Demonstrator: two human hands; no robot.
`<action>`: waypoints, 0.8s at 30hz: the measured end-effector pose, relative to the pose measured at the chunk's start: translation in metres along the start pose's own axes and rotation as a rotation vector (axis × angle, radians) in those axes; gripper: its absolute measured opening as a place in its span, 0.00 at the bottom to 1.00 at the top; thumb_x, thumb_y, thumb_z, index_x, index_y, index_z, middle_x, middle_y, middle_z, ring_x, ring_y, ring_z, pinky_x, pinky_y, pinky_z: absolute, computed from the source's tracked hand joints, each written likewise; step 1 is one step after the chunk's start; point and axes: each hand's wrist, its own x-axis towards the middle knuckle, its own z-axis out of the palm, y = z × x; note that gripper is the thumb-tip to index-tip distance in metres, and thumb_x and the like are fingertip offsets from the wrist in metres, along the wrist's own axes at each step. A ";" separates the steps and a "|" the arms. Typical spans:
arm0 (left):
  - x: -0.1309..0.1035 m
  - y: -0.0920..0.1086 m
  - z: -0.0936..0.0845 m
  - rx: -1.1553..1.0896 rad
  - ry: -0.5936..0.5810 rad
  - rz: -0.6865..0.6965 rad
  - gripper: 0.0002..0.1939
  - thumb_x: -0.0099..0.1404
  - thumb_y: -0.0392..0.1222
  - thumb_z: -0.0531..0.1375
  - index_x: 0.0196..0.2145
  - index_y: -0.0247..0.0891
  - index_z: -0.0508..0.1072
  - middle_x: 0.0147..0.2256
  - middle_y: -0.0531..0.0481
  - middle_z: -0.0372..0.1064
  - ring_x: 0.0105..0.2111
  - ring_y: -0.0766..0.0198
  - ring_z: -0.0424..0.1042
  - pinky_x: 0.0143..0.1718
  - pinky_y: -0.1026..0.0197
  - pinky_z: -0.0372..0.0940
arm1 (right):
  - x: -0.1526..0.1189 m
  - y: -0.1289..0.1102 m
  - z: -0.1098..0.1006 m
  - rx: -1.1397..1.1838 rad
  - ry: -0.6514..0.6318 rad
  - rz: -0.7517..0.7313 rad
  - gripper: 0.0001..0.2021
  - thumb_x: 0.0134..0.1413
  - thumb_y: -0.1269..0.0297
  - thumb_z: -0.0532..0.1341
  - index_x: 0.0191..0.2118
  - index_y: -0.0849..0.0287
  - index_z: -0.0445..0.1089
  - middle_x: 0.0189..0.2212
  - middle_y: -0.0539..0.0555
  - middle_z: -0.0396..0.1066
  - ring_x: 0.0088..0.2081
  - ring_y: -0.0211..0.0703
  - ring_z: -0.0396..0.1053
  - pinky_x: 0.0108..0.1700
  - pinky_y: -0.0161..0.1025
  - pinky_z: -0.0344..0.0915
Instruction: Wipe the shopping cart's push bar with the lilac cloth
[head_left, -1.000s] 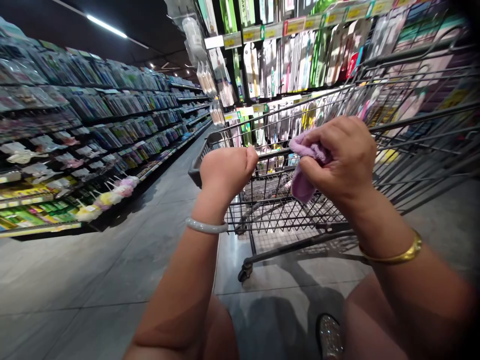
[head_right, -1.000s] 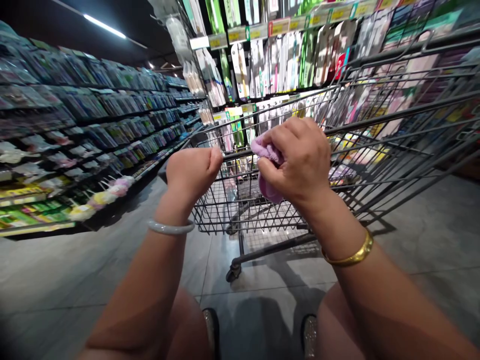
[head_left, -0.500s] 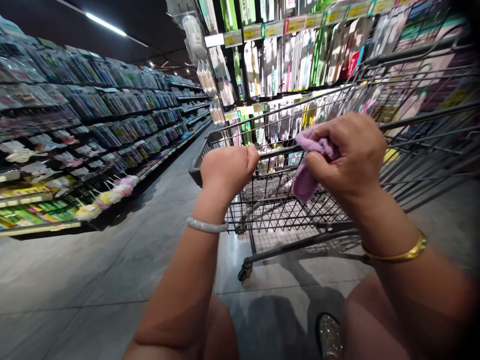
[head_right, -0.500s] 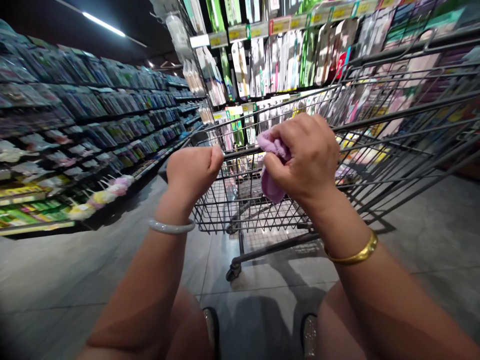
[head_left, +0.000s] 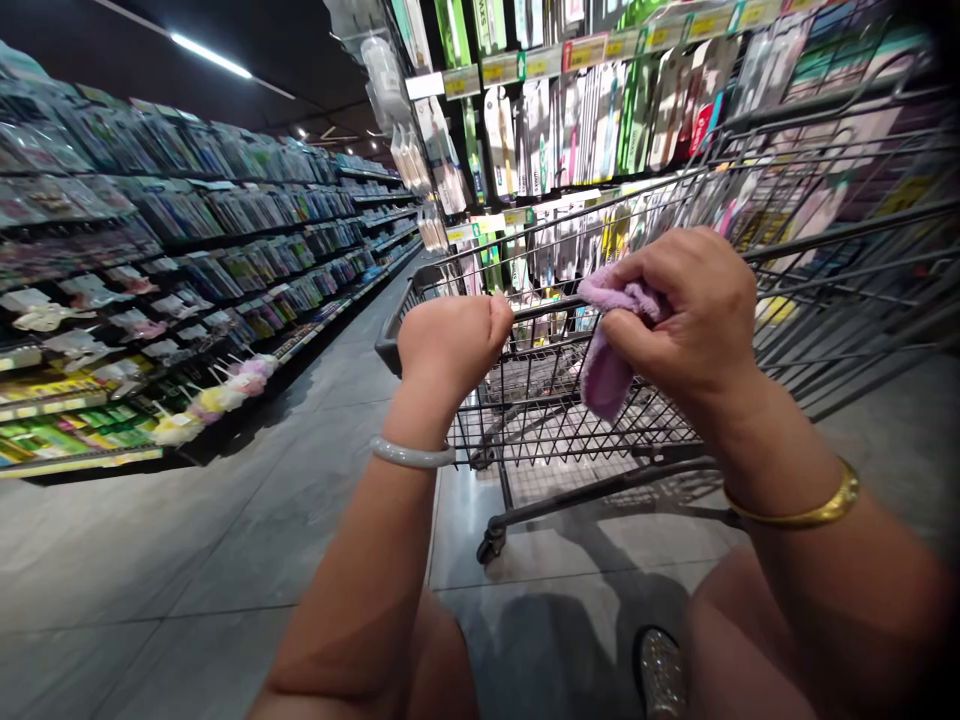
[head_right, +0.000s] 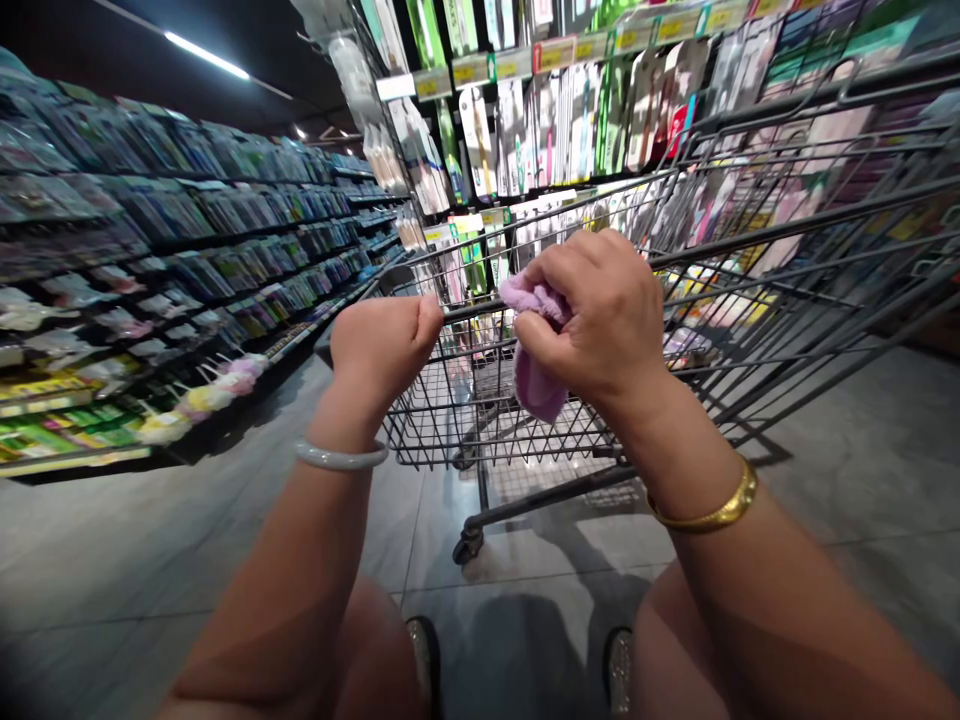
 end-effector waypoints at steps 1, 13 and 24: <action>0.000 0.000 0.000 0.000 -0.002 -0.001 0.32 0.71 0.50 0.38 0.24 0.37 0.75 0.24 0.42 0.71 0.24 0.59 0.66 0.24 0.57 0.41 | 0.000 0.000 0.000 0.007 0.009 -0.003 0.03 0.51 0.61 0.60 0.32 0.52 0.68 0.29 0.52 0.68 0.34 0.45 0.62 0.40 0.47 0.58; 0.000 0.001 0.000 -0.018 0.015 0.003 0.33 0.71 0.50 0.37 0.25 0.37 0.76 0.25 0.42 0.72 0.23 0.60 0.65 0.24 0.57 0.43 | -0.007 0.001 0.006 -0.062 0.077 -0.027 0.06 0.49 0.61 0.61 0.35 0.52 0.70 0.32 0.55 0.69 0.37 0.51 0.65 0.41 0.52 0.62; 0.000 0.000 0.000 -0.008 0.008 0.011 0.33 0.71 0.50 0.37 0.24 0.38 0.75 0.24 0.42 0.72 0.24 0.59 0.66 0.24 0.57 0.41 | 0.001 0.000 -0.001 -0.012 -0.020 0.000 0.03 0.54 0.61 0.59 0.33 0.52 0.68 0.30 0.54 0.69 0.35 0.47 0.64 0.39 0.49 0.60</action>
